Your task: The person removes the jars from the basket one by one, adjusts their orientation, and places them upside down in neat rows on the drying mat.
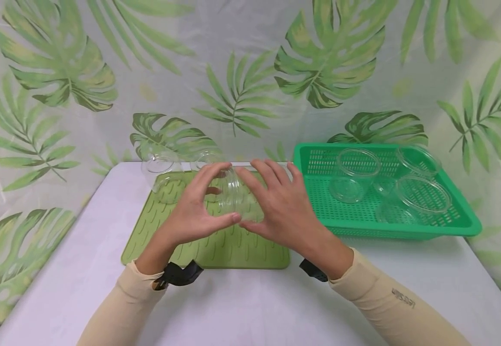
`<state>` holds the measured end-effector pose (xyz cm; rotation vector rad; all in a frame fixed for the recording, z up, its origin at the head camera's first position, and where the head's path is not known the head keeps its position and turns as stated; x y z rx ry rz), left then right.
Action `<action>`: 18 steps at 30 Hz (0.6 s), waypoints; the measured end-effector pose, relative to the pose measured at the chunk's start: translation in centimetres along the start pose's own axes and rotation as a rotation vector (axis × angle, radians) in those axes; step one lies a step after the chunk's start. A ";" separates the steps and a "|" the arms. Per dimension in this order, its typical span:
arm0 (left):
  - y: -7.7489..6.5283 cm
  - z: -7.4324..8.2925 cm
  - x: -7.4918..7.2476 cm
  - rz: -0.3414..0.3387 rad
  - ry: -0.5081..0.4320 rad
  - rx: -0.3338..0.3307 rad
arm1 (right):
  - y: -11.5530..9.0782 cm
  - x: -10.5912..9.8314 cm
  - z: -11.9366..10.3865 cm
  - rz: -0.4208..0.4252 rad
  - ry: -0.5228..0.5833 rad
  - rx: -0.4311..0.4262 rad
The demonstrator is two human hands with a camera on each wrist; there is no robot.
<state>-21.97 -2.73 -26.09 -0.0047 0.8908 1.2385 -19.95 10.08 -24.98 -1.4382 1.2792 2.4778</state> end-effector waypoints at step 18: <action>-0.5 0.1 -0.4 -0.038 0.007 0.012 | -1.2 -0.1 0.4 -0.031 0.052 0.000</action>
Point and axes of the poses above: each hand's wrist, its own y-axis towards the middle knuckle, its own x-axis out of the palm, z = x × y, the point moved 9 cm from there along y, towards the middle knuckle, and after that the axes turned 8 degrees about -x, right-handed, at the moved point
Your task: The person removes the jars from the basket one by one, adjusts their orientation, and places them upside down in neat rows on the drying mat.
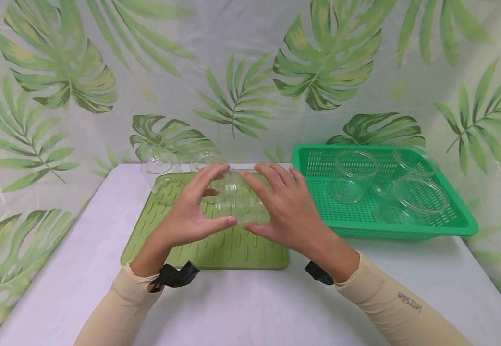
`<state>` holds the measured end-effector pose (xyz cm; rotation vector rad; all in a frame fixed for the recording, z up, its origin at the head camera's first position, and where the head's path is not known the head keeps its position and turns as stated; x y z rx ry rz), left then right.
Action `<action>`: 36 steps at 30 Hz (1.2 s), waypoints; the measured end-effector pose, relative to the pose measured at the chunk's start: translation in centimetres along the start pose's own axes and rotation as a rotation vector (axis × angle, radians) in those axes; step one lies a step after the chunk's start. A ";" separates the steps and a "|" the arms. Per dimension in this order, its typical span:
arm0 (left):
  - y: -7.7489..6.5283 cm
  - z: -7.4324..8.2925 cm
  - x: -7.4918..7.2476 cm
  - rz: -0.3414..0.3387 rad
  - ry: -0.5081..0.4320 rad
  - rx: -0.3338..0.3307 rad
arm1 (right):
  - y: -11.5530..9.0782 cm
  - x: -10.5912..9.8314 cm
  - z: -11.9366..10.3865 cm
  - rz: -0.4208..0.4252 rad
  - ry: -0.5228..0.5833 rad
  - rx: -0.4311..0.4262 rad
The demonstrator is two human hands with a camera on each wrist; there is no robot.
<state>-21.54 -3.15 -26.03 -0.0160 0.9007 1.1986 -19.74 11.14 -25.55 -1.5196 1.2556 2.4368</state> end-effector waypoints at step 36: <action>-0.1 -1.2 -1.0 -0.039 -0.154 -0.077 | -0.6 -1.1 1.3 0.071 0.193 0.026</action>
Point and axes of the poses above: each hand's wrist, its own y-axis towards the middle knuckle, its own x-axis out of the palm, z = x × y, the point moved 9 cm from there along y, towards the middle knuckle, and after that the axes turned 8 degrees about -x, right-handed, at the moved point
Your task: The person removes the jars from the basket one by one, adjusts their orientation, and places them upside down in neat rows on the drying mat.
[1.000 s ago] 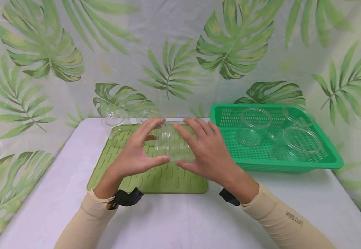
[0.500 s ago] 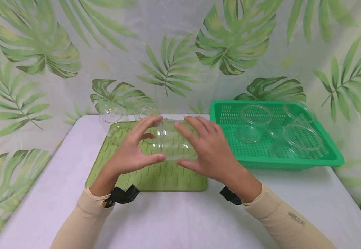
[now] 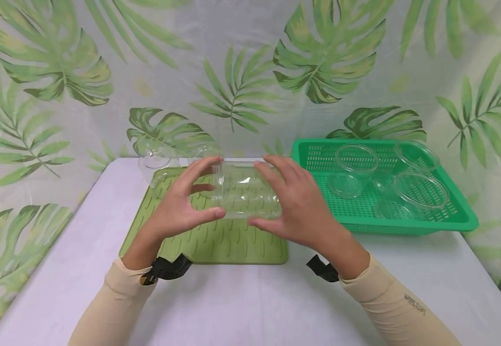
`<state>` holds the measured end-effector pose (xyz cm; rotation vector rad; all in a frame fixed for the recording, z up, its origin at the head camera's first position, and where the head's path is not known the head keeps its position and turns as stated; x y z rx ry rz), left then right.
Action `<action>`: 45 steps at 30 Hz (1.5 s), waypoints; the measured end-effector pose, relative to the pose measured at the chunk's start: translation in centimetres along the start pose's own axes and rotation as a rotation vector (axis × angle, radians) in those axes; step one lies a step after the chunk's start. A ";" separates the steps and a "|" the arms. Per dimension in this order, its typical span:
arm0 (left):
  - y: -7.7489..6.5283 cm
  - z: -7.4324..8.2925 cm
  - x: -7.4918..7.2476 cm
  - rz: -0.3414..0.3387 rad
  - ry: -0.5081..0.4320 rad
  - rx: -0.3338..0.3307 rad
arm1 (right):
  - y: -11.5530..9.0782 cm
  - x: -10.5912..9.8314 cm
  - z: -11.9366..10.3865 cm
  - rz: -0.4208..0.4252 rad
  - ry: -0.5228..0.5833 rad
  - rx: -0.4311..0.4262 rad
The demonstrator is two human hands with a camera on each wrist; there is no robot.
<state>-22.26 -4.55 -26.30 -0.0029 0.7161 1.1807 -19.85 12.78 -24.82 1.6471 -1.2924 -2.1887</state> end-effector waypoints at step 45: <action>0.6 -1.3 1.0 0.128 -0.425 0.028 | -0.8 6.3 3.0 0.614 1.843 0.455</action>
Point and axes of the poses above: each hand's wrist, its own y-axis towards the middle knuckle, its own x-axis out of the palm, z = x × y, the point moved 9 cm from there along y, towards the middle knuckle, and after that the axes turned 8 degrees about -x, right-handed, at the moved point
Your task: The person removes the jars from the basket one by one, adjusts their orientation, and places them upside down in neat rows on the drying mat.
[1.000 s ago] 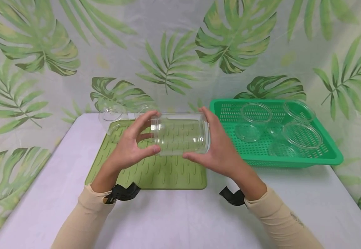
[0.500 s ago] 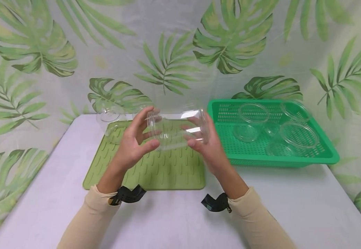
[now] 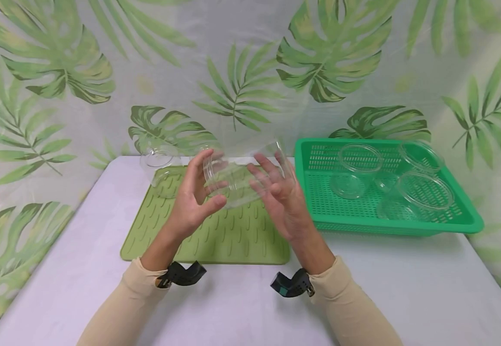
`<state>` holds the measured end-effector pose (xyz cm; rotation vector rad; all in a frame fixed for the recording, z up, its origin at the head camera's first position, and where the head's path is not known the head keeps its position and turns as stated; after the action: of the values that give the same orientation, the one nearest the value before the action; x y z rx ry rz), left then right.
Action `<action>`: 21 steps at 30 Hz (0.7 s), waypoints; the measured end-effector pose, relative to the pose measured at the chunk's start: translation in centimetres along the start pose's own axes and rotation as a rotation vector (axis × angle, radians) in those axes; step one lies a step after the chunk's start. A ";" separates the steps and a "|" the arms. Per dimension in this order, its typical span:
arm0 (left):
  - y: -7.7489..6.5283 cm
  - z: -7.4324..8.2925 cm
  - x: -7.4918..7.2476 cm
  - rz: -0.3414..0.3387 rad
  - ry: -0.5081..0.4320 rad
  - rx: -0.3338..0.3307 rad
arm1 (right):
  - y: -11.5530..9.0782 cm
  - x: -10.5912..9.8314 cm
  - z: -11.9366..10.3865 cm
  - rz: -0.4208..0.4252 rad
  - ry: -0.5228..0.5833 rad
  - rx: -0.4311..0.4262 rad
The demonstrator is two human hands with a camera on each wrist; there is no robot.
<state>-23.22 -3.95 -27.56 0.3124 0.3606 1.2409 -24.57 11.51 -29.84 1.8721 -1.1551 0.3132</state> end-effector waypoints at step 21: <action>-1.5 -0.5 -1.0 -0.082 0.600 -0.048 | 0.6 -1.6 -3.3 -0.015 -0.165 -0.017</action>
<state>-22.43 -5.35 -28.51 -0.1259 0.8469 1.2437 -25.19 14.93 -28.54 1.9195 -1.2488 0.1420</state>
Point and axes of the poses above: each hand's wrist, its own y-axis towards the middle knuckle, its own x-axis out of the palm, z = x × y, the point moved 9 cm from there along y, towards the middle knuckle, and after that the axes turned 8 degrees about -x, right-handed, at the moved point
